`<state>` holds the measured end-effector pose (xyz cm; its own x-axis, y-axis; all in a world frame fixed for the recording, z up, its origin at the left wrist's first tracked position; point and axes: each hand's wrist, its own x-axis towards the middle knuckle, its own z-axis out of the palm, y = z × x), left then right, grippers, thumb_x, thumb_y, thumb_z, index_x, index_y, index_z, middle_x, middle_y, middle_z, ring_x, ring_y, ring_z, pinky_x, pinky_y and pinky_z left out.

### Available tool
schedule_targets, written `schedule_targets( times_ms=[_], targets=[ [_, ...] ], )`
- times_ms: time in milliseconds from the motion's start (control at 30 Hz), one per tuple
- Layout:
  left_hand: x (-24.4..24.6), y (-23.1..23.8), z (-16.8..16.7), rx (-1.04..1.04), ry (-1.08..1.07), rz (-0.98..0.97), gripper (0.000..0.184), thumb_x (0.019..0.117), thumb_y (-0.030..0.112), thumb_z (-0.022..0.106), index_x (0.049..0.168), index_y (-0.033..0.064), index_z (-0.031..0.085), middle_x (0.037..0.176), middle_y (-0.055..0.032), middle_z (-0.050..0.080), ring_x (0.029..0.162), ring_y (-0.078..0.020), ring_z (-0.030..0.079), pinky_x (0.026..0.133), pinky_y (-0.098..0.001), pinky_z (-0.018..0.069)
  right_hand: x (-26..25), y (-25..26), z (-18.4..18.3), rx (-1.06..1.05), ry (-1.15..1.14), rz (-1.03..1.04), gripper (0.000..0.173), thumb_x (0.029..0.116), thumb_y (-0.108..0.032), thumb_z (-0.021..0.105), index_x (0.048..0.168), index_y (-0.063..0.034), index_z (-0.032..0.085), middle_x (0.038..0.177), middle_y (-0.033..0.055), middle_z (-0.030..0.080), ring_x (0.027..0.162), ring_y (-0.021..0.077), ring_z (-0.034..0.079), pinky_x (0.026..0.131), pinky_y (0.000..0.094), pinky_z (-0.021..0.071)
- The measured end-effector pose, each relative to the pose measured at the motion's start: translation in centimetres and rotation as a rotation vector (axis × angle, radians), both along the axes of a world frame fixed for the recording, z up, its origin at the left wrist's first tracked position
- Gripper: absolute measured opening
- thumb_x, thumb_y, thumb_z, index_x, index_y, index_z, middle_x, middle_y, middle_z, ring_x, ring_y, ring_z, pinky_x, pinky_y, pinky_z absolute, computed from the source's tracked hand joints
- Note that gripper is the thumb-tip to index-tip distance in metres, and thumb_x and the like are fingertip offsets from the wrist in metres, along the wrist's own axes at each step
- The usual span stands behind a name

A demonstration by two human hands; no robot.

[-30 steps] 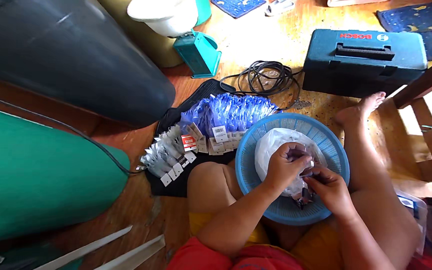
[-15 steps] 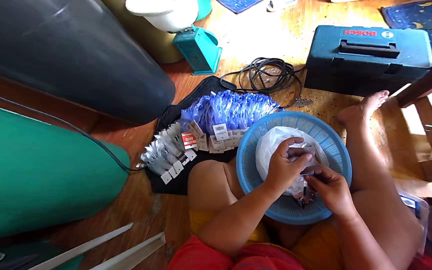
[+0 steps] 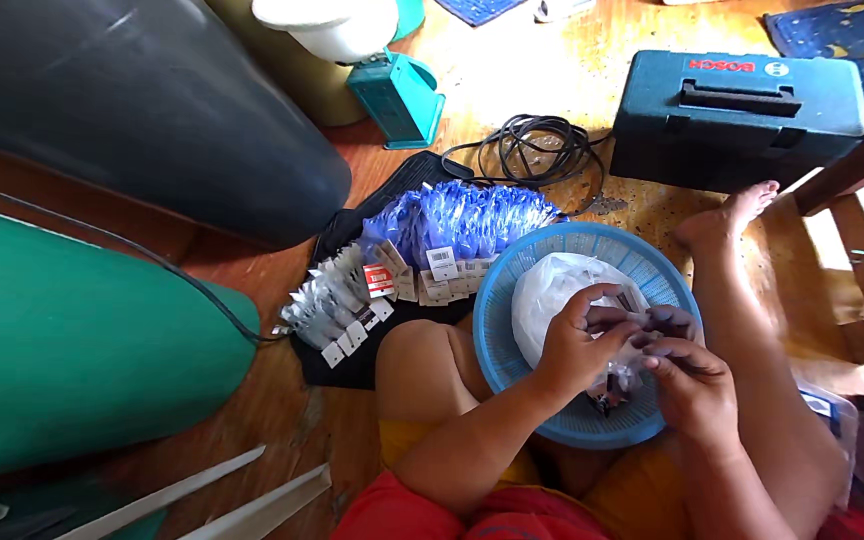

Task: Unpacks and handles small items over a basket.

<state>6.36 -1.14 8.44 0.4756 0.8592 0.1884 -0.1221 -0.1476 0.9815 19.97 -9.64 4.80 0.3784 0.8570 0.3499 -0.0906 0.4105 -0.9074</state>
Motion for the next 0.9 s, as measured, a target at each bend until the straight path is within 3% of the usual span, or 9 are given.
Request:
schedule_targets(
  times_ms=[100, 300, 733, 833, 900],
  targets=[
    [0.1, -0.5, -0.2, 0.087, -0.007, -0.047, 0.040, 0.0899, -0.002, 0.071, 0.124, -0.0149, 0.056, 0.099, -0.0132, 0.076, 0.091, -0.0163, 0.075, 0.088, -0.0323, 0.0617, -0.2, 0.0, 0.6, 0.036, 0.064, -0.006, 0.007, 0.0917, -0.022, 0.076, 0.096, -0.0190, 0.080, 0.124, -0.0002, 0.068, 0.116, 0.0112, 0.061, 0.099, 0.0273, 0.0526],
    [0.2, -0.9, -0.4, 0.154, 0.000, -0.060, 0.039, 0.0878, -0.004, 0.072, 0.122, -0.0173, 0.058, 0.102, -0.0150, 0.075, 0.092, -0.0165, 0.075, 0.089, -0.0314, 0.0619, -0.6, 0.3, 0.5, 0.018, 0.156, -0.040, 0.007, 0.0925, -0.020, 0.075, 0.092, -0.0144, 0.079, 0.110, 0.0006, 0.071, 0.102, 0.0097, 0.066, 0.089, 0.0253, 0.0567],
    [0.1, -1.4, -0.1, 0.206, 0.005, -0.124, 0.043, 0.0932, -0.003, 0.060, 0.130, -0.0228, 0.050, 0.109, -0.0216, 0.073, 0.099, -0.0193, 0.074, 0.093, -0.0338, 0.0602, -0.7, 0.5, -0.1, 0.079, 0.250, -0.079, 0.010, 0.0927, -0.010, 0.073, 0.102, -0.0113, 0.076, 0.111, 0.0033, 0.071, 0.099, 0.0112, 0.068, 0.087, 0.0266, 0.0591],
    [0.2, -1.3, -0.3, 0.257, 0.031, -0.134, 0.047, 0.0907, -0.003, 0.064, 0.131, -0.0219, 0.050, 0.109, -0.0213, 0.073, 0.101, -0.0219, 0.074, 0.094, -0.0364, 0.0608, -0.7, 0.4, 0.0, 0.041, 0.321, -0.056, 0.022, 0.0915, -0.009, 0.074, 0.113, -0.0090, 0.070, 0.109, 0.0037, 0.072, 0.096, 0.0116, 0.070, 0.087, 0.0289, 0.0599],
    [0.2, -1.1, -0.6, 0.287, 0.067, -0.115, 0.047, 0.0893, -0.005, 0.066, 0.131, -0.0199, 0.052, 0.107, -0.0192, 0.075, 0.101, -0.0213, 0.075, 0.093, -0.0362, 0.0611, -0.6, 0.3, 0.1, 0.000, 0.313, -0.052, 0.019, 0.0913, -0.009, 0.074, 0.110, -0.0085, 0.073, 0.110, 0.0041, 0.072, 0.096, 0.0117, 0.070, 0.086, 0.0280, 0.0600]
  ],
)
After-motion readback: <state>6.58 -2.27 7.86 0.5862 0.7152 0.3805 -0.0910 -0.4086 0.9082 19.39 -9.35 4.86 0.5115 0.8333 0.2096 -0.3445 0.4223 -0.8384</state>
